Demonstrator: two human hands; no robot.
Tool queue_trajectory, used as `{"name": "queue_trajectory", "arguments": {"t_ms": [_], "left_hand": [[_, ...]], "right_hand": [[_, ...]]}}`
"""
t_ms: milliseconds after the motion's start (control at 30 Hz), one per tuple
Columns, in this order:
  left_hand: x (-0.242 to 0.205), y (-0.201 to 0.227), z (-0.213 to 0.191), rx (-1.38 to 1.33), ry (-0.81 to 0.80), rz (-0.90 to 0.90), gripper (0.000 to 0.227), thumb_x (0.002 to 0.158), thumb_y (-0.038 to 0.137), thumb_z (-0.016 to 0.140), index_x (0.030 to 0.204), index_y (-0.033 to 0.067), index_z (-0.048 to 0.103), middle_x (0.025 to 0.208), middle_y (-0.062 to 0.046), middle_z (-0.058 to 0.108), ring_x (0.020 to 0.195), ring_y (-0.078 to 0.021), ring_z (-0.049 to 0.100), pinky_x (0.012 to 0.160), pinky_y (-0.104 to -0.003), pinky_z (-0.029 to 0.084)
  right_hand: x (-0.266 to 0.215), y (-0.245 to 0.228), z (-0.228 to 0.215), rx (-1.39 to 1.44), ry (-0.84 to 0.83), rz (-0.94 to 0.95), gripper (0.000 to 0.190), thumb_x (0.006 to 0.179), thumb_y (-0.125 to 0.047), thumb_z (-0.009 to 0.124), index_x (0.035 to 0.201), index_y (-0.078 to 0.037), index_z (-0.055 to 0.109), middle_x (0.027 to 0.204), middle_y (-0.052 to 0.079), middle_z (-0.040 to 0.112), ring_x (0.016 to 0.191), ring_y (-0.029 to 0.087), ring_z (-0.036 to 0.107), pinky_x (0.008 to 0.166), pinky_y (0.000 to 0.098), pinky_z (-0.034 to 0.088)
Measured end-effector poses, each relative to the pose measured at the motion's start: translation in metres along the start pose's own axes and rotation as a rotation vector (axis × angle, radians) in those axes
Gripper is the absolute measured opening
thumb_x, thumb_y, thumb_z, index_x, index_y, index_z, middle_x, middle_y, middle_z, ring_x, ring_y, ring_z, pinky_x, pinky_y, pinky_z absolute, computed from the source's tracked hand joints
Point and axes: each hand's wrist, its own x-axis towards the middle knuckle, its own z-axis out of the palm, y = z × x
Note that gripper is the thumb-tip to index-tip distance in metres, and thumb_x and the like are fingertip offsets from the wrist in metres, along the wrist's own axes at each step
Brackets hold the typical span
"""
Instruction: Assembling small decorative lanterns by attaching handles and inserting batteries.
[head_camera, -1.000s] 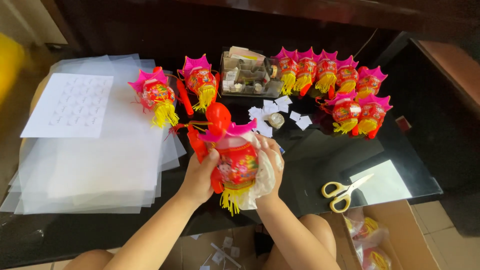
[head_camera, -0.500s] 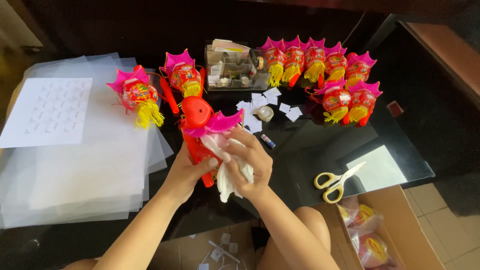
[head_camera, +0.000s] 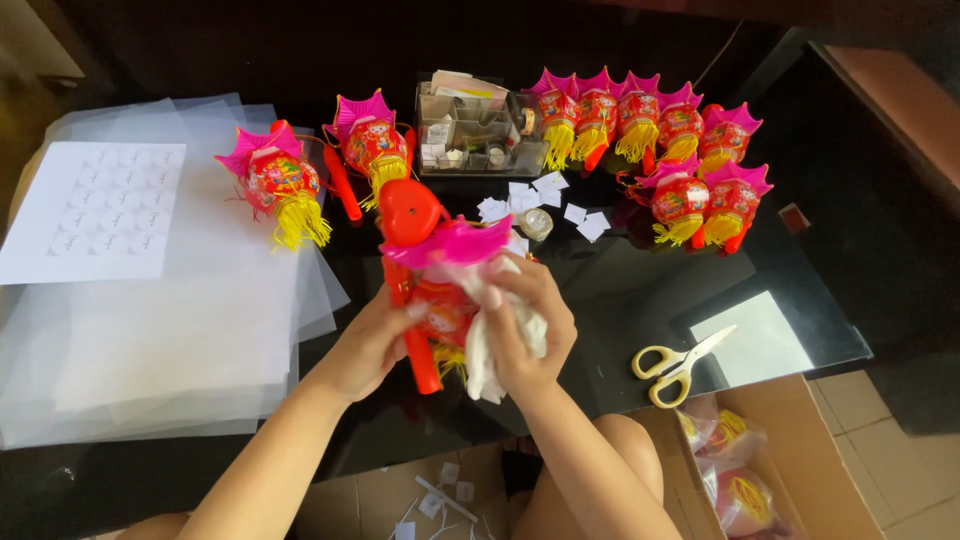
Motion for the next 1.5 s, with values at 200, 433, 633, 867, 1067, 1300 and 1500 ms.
{"name": "queue_trajectory", "arguments": {"t_ms": [200, 433, 633, 867, 1067, 1300, 1500], "left_hand": [[0.001, -0.019, 0.002, 0.083, -0.025, 0.198, 0.082, 0.068, 0.004, 0.09, 0.139, 0.0054, 0.05, 0.122, -0.013, 0.067, 0.115, -0.0233, 0.064, 0.097, -0.046, 0.055], [-0.004, -0.011, 0.014, -0.008, 0.033, 0.179, 0.08, 0.067, 0.006, 0.088, 0.138, 0.0055, 0.051, 0.126, -0.016, 0.068, 0.117, -0.0277, 0.065, 0.102, -0.048, 0.052], [-0.002, -0.013, 0.007, -0.082, -0.03, 0.152, 0.06, 0.084, 0.015, 0.075, 0.14, 0.0052, 0.055, 0.123, -0.014, 0.068, 0.114, -0.0271, 0.066, 0.098, -0.046, 0.055], [-0.007, 0.001, 0.028, -0.111, 0.122, 0.089, 0.068, 0.09, 0.035, 0.072, 0.144, 0.0036, 0.044, 0.124, -0.02, 0.066, 0.111, -0.0295, 0.067, 0.092, -0.055, 0.059], [-0.004, -0.011, 0.014, 0.074, 0.1, 0.145, 0.08, 0.068, 0.007, 0.092, 0.136, 0.0034, 0.05, 0.12, -0.017, 0.069, 0.11, -0.0278, 0.069, 0.093, -0.048, 0.06], [-0.007, -0.01, 0.016, -0.092, -0.07, 0.159, 0.075, 0.063, -0.001, 0.09, 0.131, 0.002, 0.057, 0.115, -0.018, 0.072, 0.108, -0.0285, 0.069, 0.096, -0.048, 0.057], [-0.007, 0.007, 0.024, -0.145, 0.103, 0.07, 0.057, 0.089, 0.028, 0.076, 0.136, 0.0035, 0.056, 0.114, -0.011, 0.069, 0.106, -0.0209, 0.067, 0.092, -0.039, 0.058]], "right_hand": [[0.007, -0.004, 0.002, -0.019, -0.101, -0.285, 0.014, 0.09, -0.011, 0.074, 0.097, 0.001, 0.077, 0.095, 0.022, 0.072, 0.091, 0.036, 0.073, 0.086, 0.0474, 0.059], [0.02, -0.024, 0.0, -0.284, -0.073, 0.896, 0.044, 0.097, -0.023, 0.057, 0.12, 0.013, 0.069, 0.117, 0.037, 0.068, 0.127, 0.045, 0.059, 0.118, 0.0523, 0.035], [-0.003, 0.015, -0.014, -0.019, 0.09, 0.716, 0.028, 0.103, -0.02, 0.049, 0.106, -0.004, 0.072, 0.097, 0.012, 0.071, 0.095, 0.018, 0.06, 0.093, 0.0314, 0.048], [0.003, -0.008, -0.002, -0.153, -0.069, -0.158, 0.017, 0.094, -0.011, 0.069, 0.101, 0.004, 0.071, 0.119, 0.028, 0.07, 0.108, 0.038, 0.071, 0.094, 0.0472, 0.053], [-0.005, -0.004, 0.0, -0.024, -0.016, -0.022, 0.019, 0.096, -0.013, 0.068, 0.098, 0.006, 0.069, 0.105, 0.025, 0.069, 0.101, 0.035, 0.068, 0.092, 0.0461, 0.052], [-0.002, 0.014, -0.02, 0.188, 0.009, 0.834, 0.017, 0.098, -0.018, 0.049, 0.092, -0.006, 0.06, 0.083, 0.009, 0.064, 0.086, 0.019, 0.06, 0.087, 0.0304, 0.049], [-0.016, 0.025, -0.023, 0.094, 0.095, 0.403, 0.023, 0.097, -0.023, 0.064, 0.104, -0.001, 0.063, 0.096, 0.011, 0.061, 0.093, 0.015, 0.056, 0.088, 0.0327, 0.048]]}}
